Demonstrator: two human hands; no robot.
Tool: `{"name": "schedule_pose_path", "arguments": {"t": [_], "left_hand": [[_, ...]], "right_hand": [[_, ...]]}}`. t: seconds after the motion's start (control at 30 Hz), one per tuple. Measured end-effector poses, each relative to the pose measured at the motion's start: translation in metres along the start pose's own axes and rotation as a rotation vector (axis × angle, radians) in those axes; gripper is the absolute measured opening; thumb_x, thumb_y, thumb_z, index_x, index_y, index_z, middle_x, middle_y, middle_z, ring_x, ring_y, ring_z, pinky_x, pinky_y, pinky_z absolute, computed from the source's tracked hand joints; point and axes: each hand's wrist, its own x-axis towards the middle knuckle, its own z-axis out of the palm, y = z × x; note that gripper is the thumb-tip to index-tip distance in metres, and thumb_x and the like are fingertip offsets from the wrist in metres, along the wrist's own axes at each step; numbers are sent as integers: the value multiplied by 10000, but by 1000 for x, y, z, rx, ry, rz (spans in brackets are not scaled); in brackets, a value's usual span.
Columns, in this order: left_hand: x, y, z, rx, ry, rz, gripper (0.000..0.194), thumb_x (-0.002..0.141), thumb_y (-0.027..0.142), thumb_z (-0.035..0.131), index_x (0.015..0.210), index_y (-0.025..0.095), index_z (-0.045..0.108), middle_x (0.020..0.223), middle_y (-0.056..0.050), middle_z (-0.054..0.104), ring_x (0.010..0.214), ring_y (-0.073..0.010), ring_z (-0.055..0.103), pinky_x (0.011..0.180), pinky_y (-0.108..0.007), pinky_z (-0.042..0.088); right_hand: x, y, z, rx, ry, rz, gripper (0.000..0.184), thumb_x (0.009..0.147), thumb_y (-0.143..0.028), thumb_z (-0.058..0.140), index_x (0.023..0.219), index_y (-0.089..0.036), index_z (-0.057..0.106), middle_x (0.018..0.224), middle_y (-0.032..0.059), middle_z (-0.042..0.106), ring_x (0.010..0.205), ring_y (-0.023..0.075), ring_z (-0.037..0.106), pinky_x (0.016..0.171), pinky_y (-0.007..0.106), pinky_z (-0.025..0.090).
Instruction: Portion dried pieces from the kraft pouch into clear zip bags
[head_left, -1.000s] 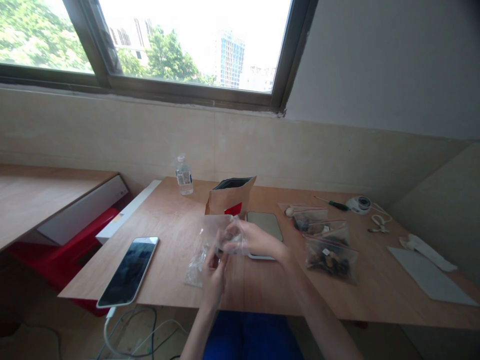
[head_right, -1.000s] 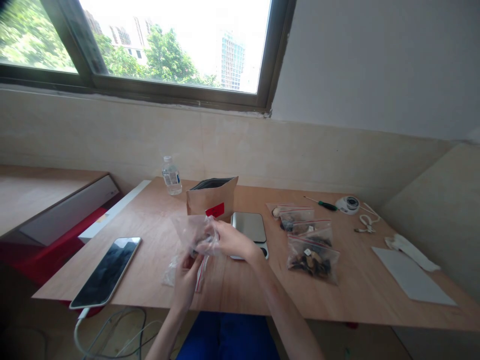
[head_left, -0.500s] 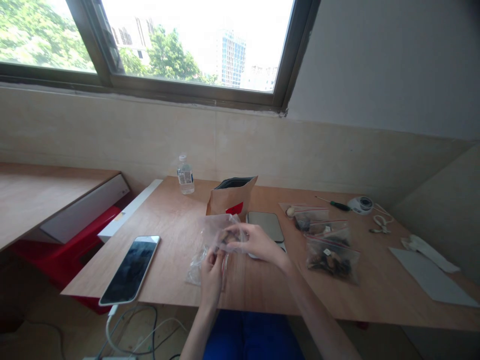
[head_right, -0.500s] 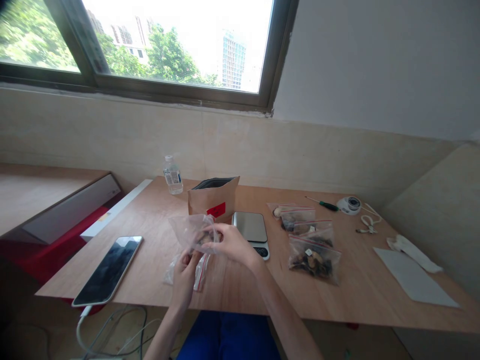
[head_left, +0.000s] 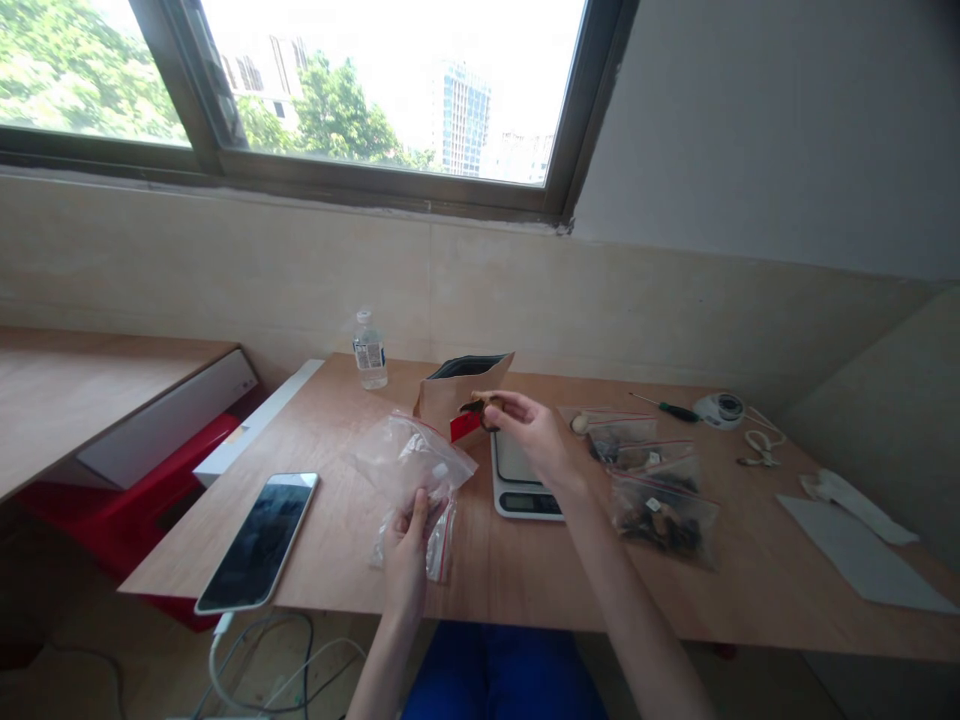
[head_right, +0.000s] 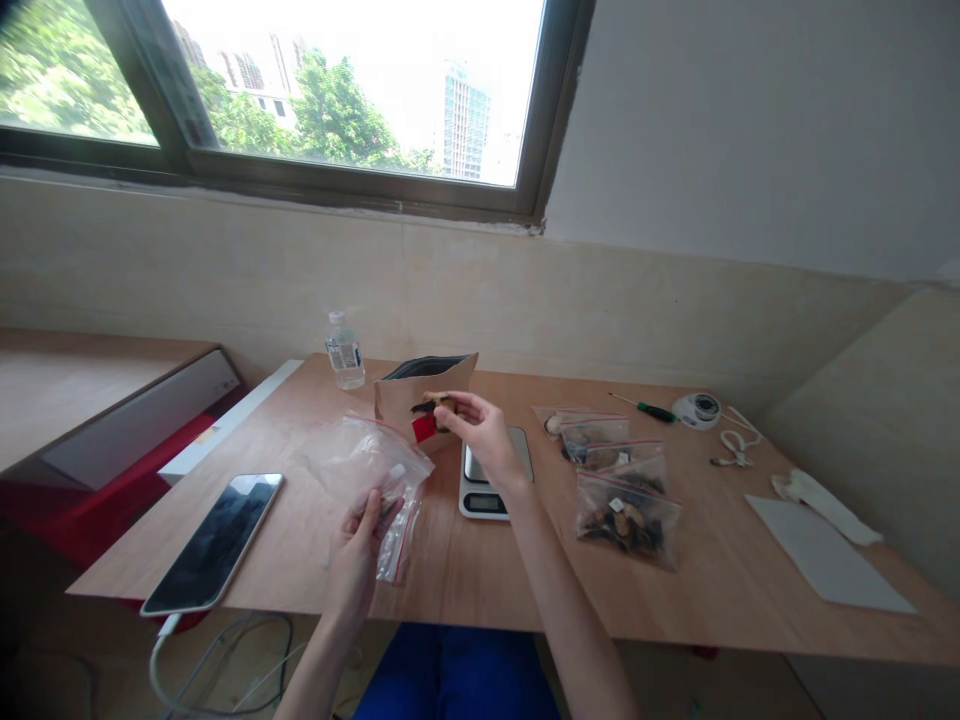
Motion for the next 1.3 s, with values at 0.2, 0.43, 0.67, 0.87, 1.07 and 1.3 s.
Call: {"name": "schedule_pose_path", "arguments": {"t": [0.2,0.43,0.67,0.87,1.07,1.3], "left_hand": [[-3,1,-1,-16,42,-11,400,703,407,724,994,135,686,981,-79,715,851,-181,675,782,-272,528],[-8,1,4,8,9,-27,475,753,417,673,1135,138,631,1057,-106,698,927,-218,669,814,-305,529],[-11,2,8,-81,-62,8,405,810,372,594,1173,196,618,1226,-87,619,1104,-239,592,994,-390,429],[-13,3,8,-45,-124,13,494,807,344,563,1275,187,542,1189,-113,638,1068,-260,613,1001,-426,404],[-14,2,2,38,-175,42,507,791,292,594,1289,232,521,1284,-70,579,1196,-252,518,1041,-392,359],[-14,4,-3,359,-220,187,442,769,354,651,1187,216,615,1124,-67,675,1143,-258,558,1012,-365,396]], "right_hand": [[58,-22,4,-137,123,-367,429,723,-413,688,1052,-152,603,1027,86,672,892,166,621,803,289,494],[73,-20,9,-721,-177,-562,236,855,-299,554,1041,-176,631,1022,68,667,947,179,590,853,306,445],[59,-17,2,-1034,-163,-651,263,920,-293,434,884,-181,669,981,83,625,955,208,536,917,345,386],[51,-25,5,-988,-104,-652,284,926,-321,420,1101,-195,605,1146,95,576,1085,230,489,985,386,337],[25,-23,9,-794,-52,-601,265,924,-269,415,1050,-210,641,1186,94,556,1132,219,475,1013,395,325],[-8,-12,3,-359,-663,2,251,883,-298,484,965,-154,673,890,41,687,828,168,631,739,280,490]]}}
